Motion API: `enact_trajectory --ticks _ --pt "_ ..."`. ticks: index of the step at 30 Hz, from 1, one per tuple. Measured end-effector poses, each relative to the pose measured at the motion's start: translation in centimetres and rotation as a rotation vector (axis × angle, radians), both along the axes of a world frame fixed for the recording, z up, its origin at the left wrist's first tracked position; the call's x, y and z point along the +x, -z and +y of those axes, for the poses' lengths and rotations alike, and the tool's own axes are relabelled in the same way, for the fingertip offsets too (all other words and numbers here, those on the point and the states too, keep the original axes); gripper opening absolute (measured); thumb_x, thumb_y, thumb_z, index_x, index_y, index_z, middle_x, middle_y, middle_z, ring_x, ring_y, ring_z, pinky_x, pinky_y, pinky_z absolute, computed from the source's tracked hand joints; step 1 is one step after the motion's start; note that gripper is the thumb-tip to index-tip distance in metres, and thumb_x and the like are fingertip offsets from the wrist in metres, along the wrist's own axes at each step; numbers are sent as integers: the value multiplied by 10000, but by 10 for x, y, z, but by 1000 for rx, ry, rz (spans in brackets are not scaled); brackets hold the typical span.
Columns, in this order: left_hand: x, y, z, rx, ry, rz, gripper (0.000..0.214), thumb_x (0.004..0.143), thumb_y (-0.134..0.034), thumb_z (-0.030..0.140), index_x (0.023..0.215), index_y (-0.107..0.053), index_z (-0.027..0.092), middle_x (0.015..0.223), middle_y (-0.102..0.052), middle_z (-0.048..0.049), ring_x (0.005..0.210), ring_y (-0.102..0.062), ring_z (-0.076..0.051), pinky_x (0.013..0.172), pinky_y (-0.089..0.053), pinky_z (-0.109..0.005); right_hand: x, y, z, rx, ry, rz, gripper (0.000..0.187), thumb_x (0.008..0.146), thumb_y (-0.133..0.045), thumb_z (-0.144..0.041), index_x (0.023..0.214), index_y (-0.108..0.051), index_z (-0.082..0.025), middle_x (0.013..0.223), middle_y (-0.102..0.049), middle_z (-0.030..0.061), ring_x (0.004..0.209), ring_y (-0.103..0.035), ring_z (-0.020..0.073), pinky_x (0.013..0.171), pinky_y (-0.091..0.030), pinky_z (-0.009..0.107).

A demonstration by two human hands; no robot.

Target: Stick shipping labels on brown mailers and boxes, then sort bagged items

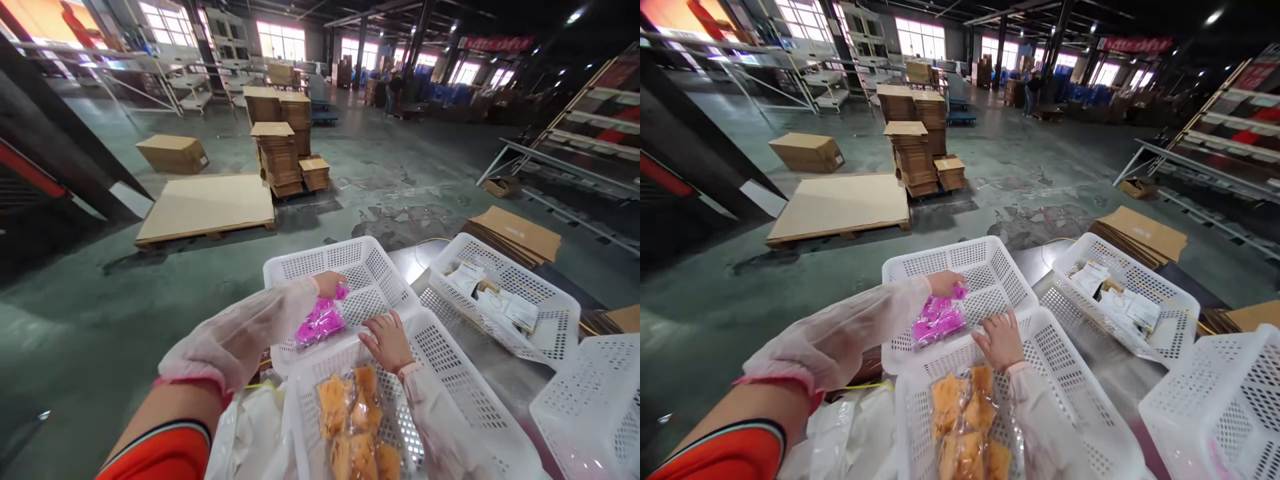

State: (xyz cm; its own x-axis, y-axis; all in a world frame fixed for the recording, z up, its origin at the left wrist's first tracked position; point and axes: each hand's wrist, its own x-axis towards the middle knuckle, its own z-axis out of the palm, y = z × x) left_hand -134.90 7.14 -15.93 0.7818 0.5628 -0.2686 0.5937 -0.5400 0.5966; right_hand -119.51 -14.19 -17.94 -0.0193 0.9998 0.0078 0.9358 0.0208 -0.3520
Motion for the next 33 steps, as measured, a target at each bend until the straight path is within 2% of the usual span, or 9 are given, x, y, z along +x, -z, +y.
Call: enact_trajectory --ticks 3,7,9,11,14,19,23,28,33 --pt "7 -15 -6 -141 -167 -105 266 658 -676 55 901 -703 161 920 -741 -65 900 -671 -232 788 -508 -288 -4 4 5 123 121 344 402 902 -505 -474 1174 -580 -188 1158 -634 123 1126 -550 270 1106 -241 587" --pt "12 -33 -43 -283 -347 -330 261 887 -469 180 1108 -599 131 1046 -704 -112 849 -673 -166 710 -522 -253 -32 -6 20 223 365 1094 928 739 -694 -539 1469 -183 -278 1487 -333 162 1241 -499 284 917 -516 474" --pt "15 -41 -65 -377 -378 -433 251 921 -433 251 1081 -597 149 992 -704 -82 776 -661 -142 661 -514 -240 -47 -18 25 173 424 1377 1028 711 -739 -514 1476 -72 -349 1460 -382 134 1113 -601 263 766 -583 415" --pt "17 -47 -82 -550 -409 -539 221 904 -474 293 970 -634 156 857 -697 -41 669 -622 -123 600 -486 -233 -54 -29 25 158 495 1520 965 719 -741 -506 1458 -147 -330 1286 -554 98 881 -683 218 628 -587 345" --pt "16 -50 -97 -826 -438 -635 129 825 -571 221 818 -672 140 716 -660 -8 599 -550 -94 571 -432 -216 -49 -36 11 162 602 1539 805 663 -784 -509 1318 -403 -236 999 -672 35 675 -687 179 538 -551 282" --pt "6 -45 -116 -978 -327 -578 146 726 -672 225 831 -720 134 634 -628 15 551 -485 -77 530 -358 -208 -32 -38 -37 54 628 1498 581 619 -827 -478 1045 -569 -179 854 -714 34 653 -694 189 549 -542 278" --pt "-10 -39 -126 -973 -306 -548 336 642 -764 281 937 -713 129 693 -671 -6 608 -541 -100 560 -388 -215 -21 -39 -88 34 738 1483 555 605 -849 -450 1028 -599 -192 865 -724 34 665 -692 193 540 -530 269" --pt "-25 -34 -134 -866 -363 -528 211 634 -746 265 790 -690 134 639 -651 4 582 -542 -108 569 -420 -235 -16 -28 -146 40 1005 1596 570 514 -907 -408 966 -626 -202 864 -727 12 714 -690 169 630 -556 270" --pt "-17 -24 -186 -717 -152 -452 299 707 -701 335 924 -725 130 832 -718 -62 733 -619 -163 685 -481 -274 -38 -21 -172 -8 1030 1644 543 530 -895 -434 949 -648 -193 861 -731 20 742 -680 160 686 -562 285"
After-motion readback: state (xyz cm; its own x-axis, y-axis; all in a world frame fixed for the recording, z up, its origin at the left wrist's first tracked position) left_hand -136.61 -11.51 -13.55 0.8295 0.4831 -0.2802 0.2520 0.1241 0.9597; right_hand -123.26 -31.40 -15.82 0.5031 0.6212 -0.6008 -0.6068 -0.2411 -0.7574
